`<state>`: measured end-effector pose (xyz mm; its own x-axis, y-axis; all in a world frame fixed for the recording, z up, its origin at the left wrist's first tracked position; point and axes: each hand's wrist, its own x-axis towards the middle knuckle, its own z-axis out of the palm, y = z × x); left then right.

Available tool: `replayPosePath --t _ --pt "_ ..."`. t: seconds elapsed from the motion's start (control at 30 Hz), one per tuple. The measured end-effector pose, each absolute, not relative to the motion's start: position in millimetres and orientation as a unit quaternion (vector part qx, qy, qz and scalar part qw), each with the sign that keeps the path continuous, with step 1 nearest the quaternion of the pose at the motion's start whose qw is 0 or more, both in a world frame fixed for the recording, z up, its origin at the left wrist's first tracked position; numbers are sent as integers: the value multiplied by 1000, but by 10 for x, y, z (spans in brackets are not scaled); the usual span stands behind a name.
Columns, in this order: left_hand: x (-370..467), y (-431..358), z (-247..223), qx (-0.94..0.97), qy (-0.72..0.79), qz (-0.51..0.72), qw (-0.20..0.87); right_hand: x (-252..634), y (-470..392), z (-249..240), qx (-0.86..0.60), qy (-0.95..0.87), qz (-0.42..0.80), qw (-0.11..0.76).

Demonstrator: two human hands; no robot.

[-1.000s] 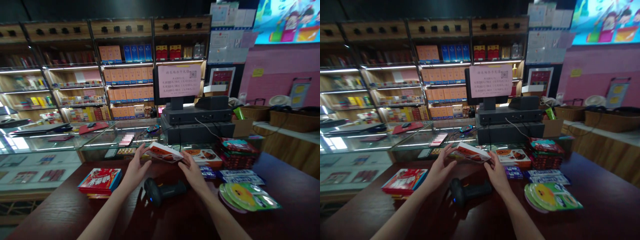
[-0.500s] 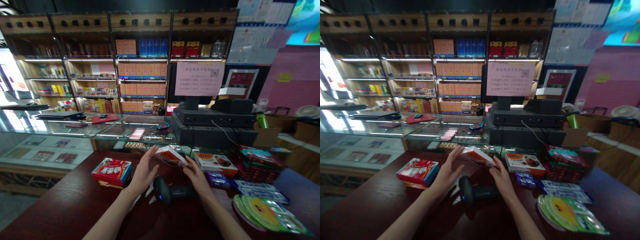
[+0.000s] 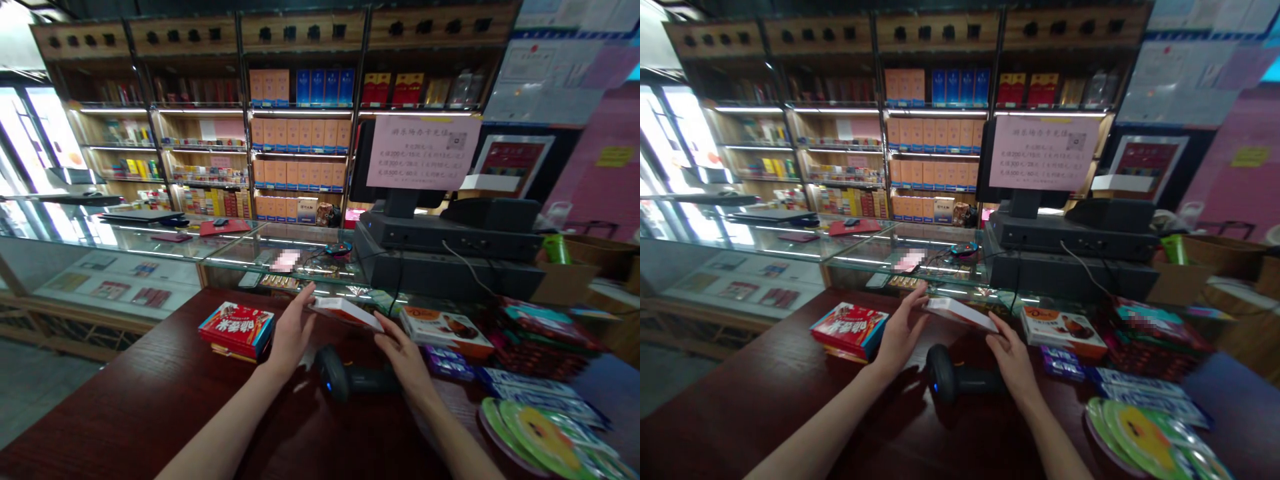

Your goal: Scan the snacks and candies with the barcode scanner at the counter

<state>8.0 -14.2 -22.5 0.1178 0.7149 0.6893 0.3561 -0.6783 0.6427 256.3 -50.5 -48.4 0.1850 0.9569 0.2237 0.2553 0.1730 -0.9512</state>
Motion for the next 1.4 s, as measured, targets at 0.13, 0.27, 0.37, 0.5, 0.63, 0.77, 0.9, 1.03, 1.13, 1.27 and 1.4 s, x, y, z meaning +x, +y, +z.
replayPosePath --t 0.13,0.27,0.37,0.5,0.63,0.77,0.9,1.03,1.13,1.27,1.4 --pt "50 -98 -258 710 388 569 149 2536 -510 -501 -555 -582 270 529" --pt "30 -121 -231 720 374 571 129 2549 -506 -510 -538 -566 299 548" --pt "19 -132 -227 743 351 559 114 2571 -496 -502 -527 -548 333 558" --pt "26 -121 -245 756 352 545 86 2586 -464 -519 -517 -543 349 562" --pt "36 -114 -255 748 355 550 110 2609 -407 -624 -521 -561 342 545" --pt "12 -103 -251 747 356 555 79 2652 -400 -661 -536 -596 284 526" --pt "-32 -75 -263 761 375 529 -13 2671 -534 -500 -542 -654 252 463" --pt "-59 -54 -290 772 399 491 -57 2659 -729 -346 -528 -723 279 348" --pt "-65 -57 -297 785 404 465 -68 2635 -813 -343 -530 -760 267 264" --pt "-65 -74 -299 808 393 434 -67 2589 -826 -406 -528 -789 240 202" --pt "-65 -68 -314 812 387 426 -97 2550 -810 -412 -524 -802 216 186"
